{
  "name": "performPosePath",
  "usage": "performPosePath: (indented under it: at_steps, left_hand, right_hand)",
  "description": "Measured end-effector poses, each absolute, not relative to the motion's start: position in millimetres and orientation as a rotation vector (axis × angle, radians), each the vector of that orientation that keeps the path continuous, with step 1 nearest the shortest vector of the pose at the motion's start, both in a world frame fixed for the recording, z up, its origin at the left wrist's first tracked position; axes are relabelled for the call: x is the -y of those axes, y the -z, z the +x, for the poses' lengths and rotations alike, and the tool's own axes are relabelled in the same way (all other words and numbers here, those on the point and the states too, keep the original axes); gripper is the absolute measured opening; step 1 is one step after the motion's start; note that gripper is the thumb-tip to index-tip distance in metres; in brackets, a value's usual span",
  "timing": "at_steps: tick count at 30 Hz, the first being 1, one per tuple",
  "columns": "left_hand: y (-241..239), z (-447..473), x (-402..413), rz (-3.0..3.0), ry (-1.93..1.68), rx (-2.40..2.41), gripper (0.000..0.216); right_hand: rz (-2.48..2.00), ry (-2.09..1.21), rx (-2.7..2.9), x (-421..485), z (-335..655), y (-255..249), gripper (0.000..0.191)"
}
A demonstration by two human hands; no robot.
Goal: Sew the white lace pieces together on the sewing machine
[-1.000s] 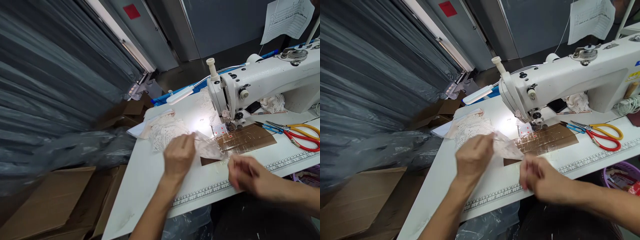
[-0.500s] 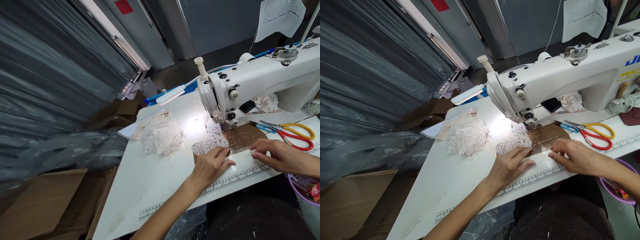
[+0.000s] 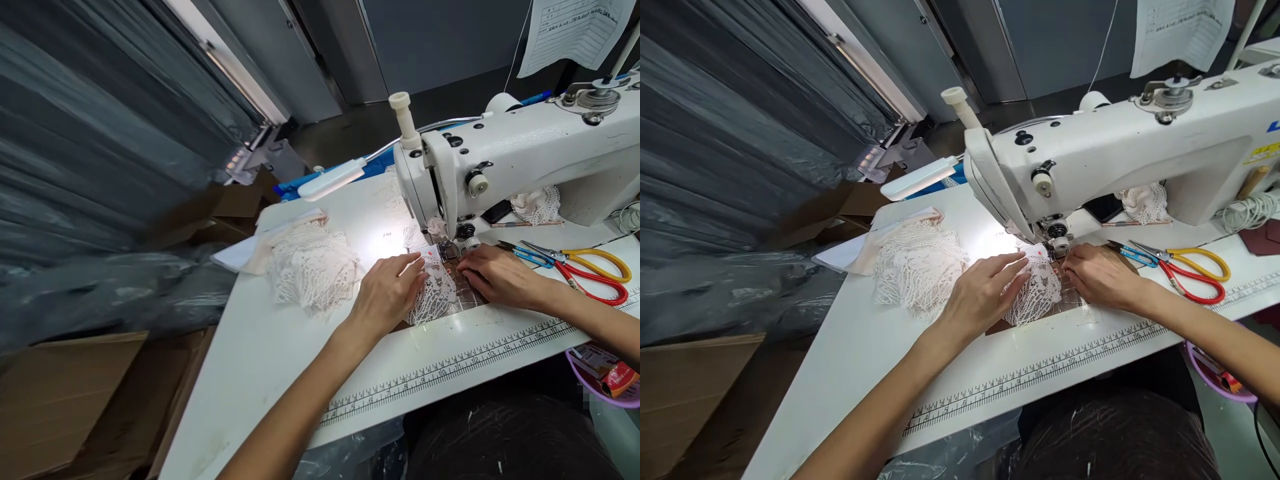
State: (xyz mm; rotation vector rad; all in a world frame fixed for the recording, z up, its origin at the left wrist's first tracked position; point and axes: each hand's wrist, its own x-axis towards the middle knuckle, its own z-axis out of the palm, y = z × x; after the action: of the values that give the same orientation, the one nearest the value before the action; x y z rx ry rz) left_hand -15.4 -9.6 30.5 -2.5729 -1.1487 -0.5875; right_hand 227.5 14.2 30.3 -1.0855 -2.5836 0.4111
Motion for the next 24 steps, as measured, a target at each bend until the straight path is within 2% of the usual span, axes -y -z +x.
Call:
performPosePath:
  at_steps: [4, 8, 14, 24]
  left_hand:
    - [-17, -20, 2, -2.695, 0.469, 1.118, 0.034]
    - [-13, -34, -6, -2.614, 0.392, 1.197, 0.034]
    - [-17, -21, 3, -2.526, 0.728, 1.019, 0.010]
    - [-11, 1, 29, -2.719, 0.821, 0.944, 0.011]
  right_hand:
    - [-1.008, -0.336, 2.639, -18, 235, -27, 0.027]
    - [-1.004, -0.290, 2.624, -20, 243, -34, 0.027]
    - [-1.066, -0.458, 2.661, -29, 222, -38, 0.028]
    - [-0.838, -0.430, 2.607, -32, 224, -4, 0.034]
